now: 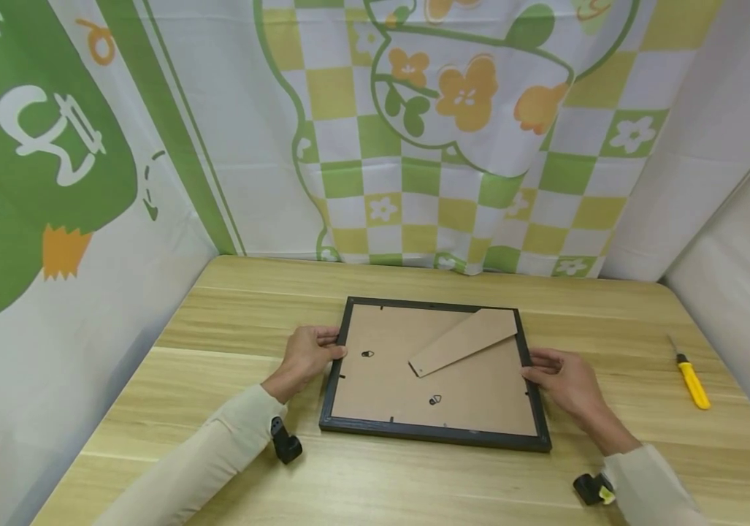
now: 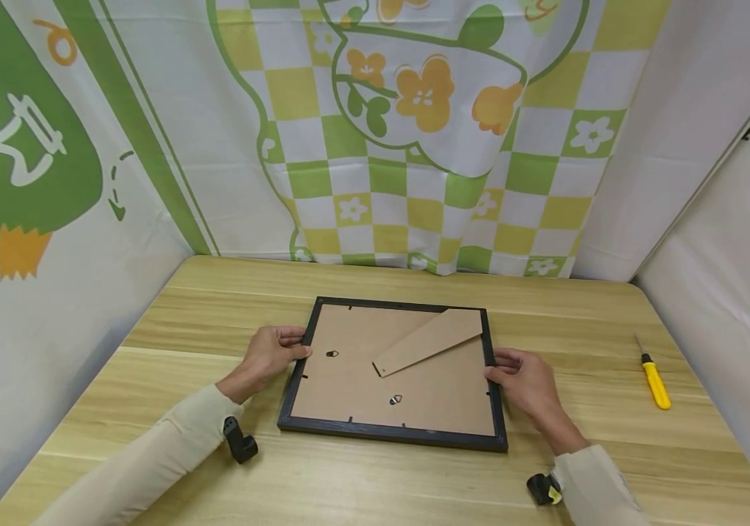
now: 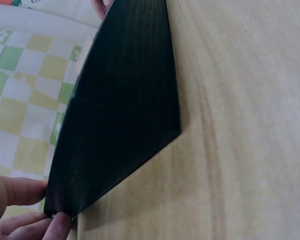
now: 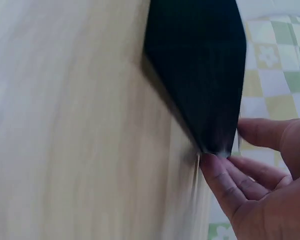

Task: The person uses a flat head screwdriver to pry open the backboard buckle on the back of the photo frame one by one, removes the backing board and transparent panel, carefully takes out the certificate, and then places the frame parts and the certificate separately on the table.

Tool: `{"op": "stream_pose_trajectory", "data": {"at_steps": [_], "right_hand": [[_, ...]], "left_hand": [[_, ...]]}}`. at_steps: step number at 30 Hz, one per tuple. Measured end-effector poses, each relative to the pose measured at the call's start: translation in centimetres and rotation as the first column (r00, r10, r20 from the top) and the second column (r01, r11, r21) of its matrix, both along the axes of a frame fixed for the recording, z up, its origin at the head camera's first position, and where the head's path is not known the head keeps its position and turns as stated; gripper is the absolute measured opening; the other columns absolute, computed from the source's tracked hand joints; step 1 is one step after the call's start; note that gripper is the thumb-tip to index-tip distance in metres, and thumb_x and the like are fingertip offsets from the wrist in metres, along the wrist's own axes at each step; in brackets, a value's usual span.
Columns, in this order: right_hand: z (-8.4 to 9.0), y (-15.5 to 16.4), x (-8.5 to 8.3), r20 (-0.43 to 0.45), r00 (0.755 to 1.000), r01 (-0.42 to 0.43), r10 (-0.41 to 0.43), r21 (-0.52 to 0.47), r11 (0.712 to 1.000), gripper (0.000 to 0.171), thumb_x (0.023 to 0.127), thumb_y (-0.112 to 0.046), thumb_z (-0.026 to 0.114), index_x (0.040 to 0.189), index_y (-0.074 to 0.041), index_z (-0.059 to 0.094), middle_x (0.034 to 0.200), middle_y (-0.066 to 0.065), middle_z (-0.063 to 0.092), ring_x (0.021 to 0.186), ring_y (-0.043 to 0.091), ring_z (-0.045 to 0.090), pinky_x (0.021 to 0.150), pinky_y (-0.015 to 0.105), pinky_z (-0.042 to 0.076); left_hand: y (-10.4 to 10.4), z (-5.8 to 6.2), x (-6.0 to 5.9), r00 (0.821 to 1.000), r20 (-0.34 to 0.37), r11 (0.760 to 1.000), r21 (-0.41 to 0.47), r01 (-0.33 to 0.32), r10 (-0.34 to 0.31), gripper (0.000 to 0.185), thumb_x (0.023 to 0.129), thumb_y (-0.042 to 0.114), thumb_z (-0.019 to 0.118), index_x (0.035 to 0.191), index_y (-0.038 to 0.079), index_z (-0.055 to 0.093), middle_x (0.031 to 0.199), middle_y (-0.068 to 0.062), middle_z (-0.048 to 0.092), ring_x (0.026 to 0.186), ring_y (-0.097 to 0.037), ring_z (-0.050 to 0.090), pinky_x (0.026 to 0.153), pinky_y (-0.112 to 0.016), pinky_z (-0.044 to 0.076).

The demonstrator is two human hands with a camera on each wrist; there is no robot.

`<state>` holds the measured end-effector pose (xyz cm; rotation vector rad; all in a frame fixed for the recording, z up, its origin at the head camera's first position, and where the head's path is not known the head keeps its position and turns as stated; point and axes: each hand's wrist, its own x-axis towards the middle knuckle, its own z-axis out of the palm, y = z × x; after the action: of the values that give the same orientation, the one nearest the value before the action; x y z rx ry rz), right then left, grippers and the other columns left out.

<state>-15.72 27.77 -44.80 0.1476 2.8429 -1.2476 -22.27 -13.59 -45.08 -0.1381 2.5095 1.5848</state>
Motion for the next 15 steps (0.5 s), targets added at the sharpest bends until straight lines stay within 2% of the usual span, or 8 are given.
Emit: {"op": "stream_pose_trajectory", "data": {"at_steps": [3, 6, 8, 10, 13, 14, 15], "right_hand": [[0.1, 1.3, 0.2, -0.019, 1.000, 0.023, -0.023, -0.014, 1.000, 0.049, 0.095, -0.025, 0.065, 0.133, 0.005, 0.056, 0.125, 0.025, 0.065, 0.099, 0.017, 0.071, 0.073, 0.019, 0.058], [0.6, 3.1, 0.5, -0.050, 0.995, 0.091, -0.092, -0.028, 0.996, 0.050, 0.096, -0.028, 0.063, 0.134, 0.005, 0.056, 0.123, 0.023, 0.066, 0.085, -0.008, 0.064, 0.070, 0.016, 0.057], [1.1, 4.6, 0.7, -0.075, 0.985, 0.152, -0.154, -0.038, 0.988, 0.053, 0.096, -0.031, 0.063, 0.134, 0.005, 0.055, 0.112, 0.009, 0.073, 0.077, -0.018, 0.056, 0.067, 0.014, 0.056], [1.8, 6.5, 0.9, -0.115, 0.966, 0.226, -0.230, -0.042, 0.973, 0.055, 0.095, -0.033, 0.065, 0.133, 0.006, 0.056, 0.094, -0.015, 0.073, 0.072, -0.023, 0.052, 0.063, 0.011, 0.054], [2.8, 9.5, 1.3, -0.171, 0.924, 0.342, -0.341, -0.025, 0.939, 0.056, 0.093, -0.033, 0.067, 0.130, 0.008, 0.058, 0.075, -0.043, 0.051, 0.066, -0.027, 0.048, 0.057, 0.005, 0.047], [3.1, 10.5, 1.4, -0.189, 0.906, 0.385, -0.379, -0.001, 0.923, 0.056, 0.092, -0.033, 0.067, 0.130, 0.008, 0.058, 0.077, -0.041, 0.056, 0.064, -0.028, 0.045, 0.056, 0.003, 0.045], [3.3, 11.4, 1.5, -0.197, 0.886, 0.432, -0.420, 0.019, 0.902, 0.055, 0.092, -0.031, 0.067, 0.131, 0.007, 0.058, 0.080, -0.033, 0.065, 0.062, -0.030, 0.042, 0.064, 0.006, 0.049]], "left_hand": [[0.0, 0.0, 0.1, 1.000, -0.001, 1.000, 0.003, -0.007, 0.007, 0.046, 0.085, 0.003, 0.073, 0.129, -0.001, 0.061, 0.124, -0.021, 0.067, 0.115, -0.033, 0.065, 0.090, -0.034, 0.058], [0.0, -0.1, 0.1, 1.000, -0.006, 1.000, 0.003, -0.013, 0.013, 0.046, 0.085, 0.004, 0.074, 0.129, -0.001, 0.062, 0.124, -0.021, 0.067, 0.116, -0.033, 0.065, 0.092, -0.035, 0.057], [0.0, -0.2, 0.1, 1.000, -0.009, 1.000, 0.001, -0.015, 0.015, 0.046, 0.085, 0.004, 0.074, 0.129, -0.001, 0.062, 0.123, -0.020, 0.067, 0.116, -0.033, 0.064, 0.093, -0.036, 0.057], [0.0, -0.3, 0.1, 1.000, -0.018, 1.000, -0.001, -0.010, 0.010, 0.046, 0.085, 0.004, 0.073, 0.129, -0.001, 0.062, 0.124, -0.020, 0.067, 0.116, -0.033, 0.064, 0.094, -0.037, 0.056], [0.0, -0.3, 0.1, 1.000, -0.022, 1.000, -0.003, -0.006, 0.006, 0.046, 0.085, 0.005, 0.073, 0.130, -0.001, 0.062, 0.124, -0.020, 0.067, 0.117, -0.033, 0.064, 0.096, -0.038, 0.056], [0.0, -0.3, 0.1, 1.000, -0.019, 1.000, -0.001, -0.007, 0.007, 0.047, 0.085, 0.005, 0.073, 0.130, 0.000, 0.062, 0.125, -0.020, 0.067, 0.118, -0.033, 0.063, 0.096, -0.039, 0.055], [0.0, -0.3, 0.1, 1.000, -0.019, 1.000, -0.002, -0.006, 0.006, 0.047, 0.085, 0.005, 0.073, 0.130, 0.000, 0.061, 0.125, -0.020, 0.067, 0.118, -0.033, 0.063, 0.097, -0.039, 0.055]]}}
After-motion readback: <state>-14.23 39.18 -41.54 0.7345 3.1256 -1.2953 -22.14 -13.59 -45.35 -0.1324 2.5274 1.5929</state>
